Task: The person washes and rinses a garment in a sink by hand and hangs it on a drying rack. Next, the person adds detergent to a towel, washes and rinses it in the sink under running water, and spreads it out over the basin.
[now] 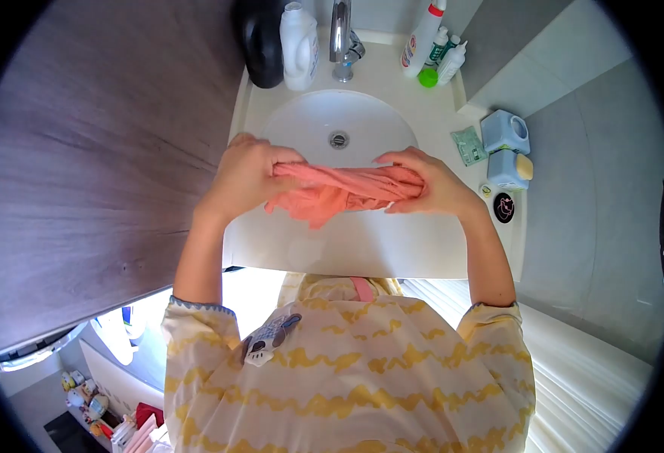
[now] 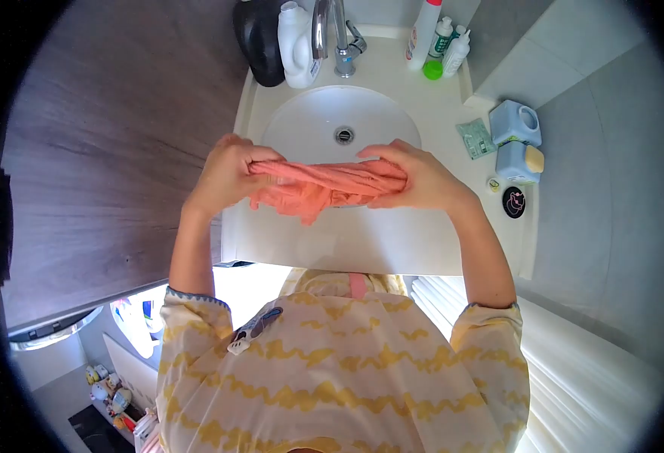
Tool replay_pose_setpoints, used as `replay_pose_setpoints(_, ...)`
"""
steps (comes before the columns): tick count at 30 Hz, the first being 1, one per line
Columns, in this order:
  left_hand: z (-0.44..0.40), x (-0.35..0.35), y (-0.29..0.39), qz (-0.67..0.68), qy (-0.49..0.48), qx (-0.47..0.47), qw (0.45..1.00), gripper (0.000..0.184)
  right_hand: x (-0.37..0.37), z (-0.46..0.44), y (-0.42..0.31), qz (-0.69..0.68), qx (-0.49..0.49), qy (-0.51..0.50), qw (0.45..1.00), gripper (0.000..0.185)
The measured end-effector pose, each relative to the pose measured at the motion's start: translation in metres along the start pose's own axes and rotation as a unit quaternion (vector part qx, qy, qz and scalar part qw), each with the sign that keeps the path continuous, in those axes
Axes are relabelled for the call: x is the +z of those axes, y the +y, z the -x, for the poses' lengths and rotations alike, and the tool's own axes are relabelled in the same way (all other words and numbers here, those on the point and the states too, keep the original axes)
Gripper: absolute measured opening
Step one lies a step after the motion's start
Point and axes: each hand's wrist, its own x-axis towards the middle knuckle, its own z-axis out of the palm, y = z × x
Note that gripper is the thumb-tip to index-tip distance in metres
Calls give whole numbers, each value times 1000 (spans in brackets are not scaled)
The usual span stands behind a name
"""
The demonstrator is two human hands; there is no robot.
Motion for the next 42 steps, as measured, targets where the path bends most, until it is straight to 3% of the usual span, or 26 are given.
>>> replay_pose_setpoints(1, 0, -3, 3, -16, 6, 57, 998, 18, 0, 2, -7, 67, 18, -14, 998, 57)
replay_pose_setpoints(3, 1, -11, 29, 38, 25, -4, 999, 18, 1, 6, -17, 198, 55, -38, 978, 54)
replay_pose_setpoints(4, 2, -17, 42, 66, 36, -32, 997, 18, 2, 8, -12, 184, 21, 9, 983, 50)
replay_pose_setpoints(6, 1, -26, 63, 18, 90, 8, 996, 19, 3, 11, 4, 152, -49, 99, 982, 43)
replay_pose_setpoints(9, 8, -43, 100, -113, 152, 60, 980, 20, 2, 15, -7, -111, -40, 214, 970, 33)
replay_pose_setpoints(10, 12, -48, 108, -168, 169, 76, 968, 20, -6, 19, -17, -146, -25, 212, 966, 27)
replay_pose_setpoints(13, 14, -71, 107, -231, 136, 82, 960, 19, -43, 25, -34, 30, -131, 210, 968, 33)
replay_pose_setpoints(14, 15, -77, 104, -211, 127, 83, 966, 16, -58, 31, -43, 69, -137, 168, 974, 33)
replay_pose_setpoints(17, 16, -81, 92, -144, 153, 146, 967, 15, -73, 40, -71, -43, -94, 96, 990, 27)
replay_pose_setpoints(18, 17, -78, 92, -105, 144, 133, 975, 15, -68, 40, -81, -89, -124, 106, 983, 22)
replay_pose_setpoints(21, 20, -75, 83, -4, 123, 103, 987, 15, -79, 45, -69, -213, 4, 70, 975, 26)
replay_pose_setpoints(23, 19, -70, 68, 38, 117, 97, 988, 17, -81, 43, -53, -79, 15, 96, 992, 32)
replay_pose_setpoints(25, 31, -61, 76, 50, 65, 95, 992, 17, -63, 39, -24, 8, 33, 142, 989, 32)
replay_pose_setpoints(26, 37, -65, 82, -11, 73, 89, 993, 16, -50, 39, -27, -62, -13, 225, 972, 30)
replay_pose_setpoints(27, 44, -68, 87, -71, 81, 81, 991, 14, -45, 38, -33, -109, -16, 246, 963, 30)
replay_pose_setpoints(29, 53, -70, 83, -25, 97, 89, 991, 14, -39, 33, -43, -201, -17, 279, 939, 28)
replay_pose_setpoints(32, 67, -67, 80, -46, 134, 94, 985, 21, -22, 15, -32, -3, 25, 233, 972, 30)
replay_pose_setpoints(35, 74, -63, 85, -135, 168, 92, 972, 24, 10, 5, -61, -69, -61, 344, 935, 33)
replay_pose_setpoints(37, 82, -61, 86, -200, 183, 84, 959, 23, 33, 10, -69, -187, -10, 281, 941, 30)
replay_pose_setpoints(38, 83, -60, 79, -186, 201, 87, 958, 34, 46, 13, -69, -246, 16, 248, 937, 28)
replay_pose_setpoints(40, 93, -65, 79, -173, 198, 24, 965, 40, 86, 15, -54, -272, 46, 174, 945, 21)
replay_pose_setpoints(42, 102, -71, 79, -159, 195, -45, 967, 48, 133, 15, -49, -242, -16, 203, 949, 17)
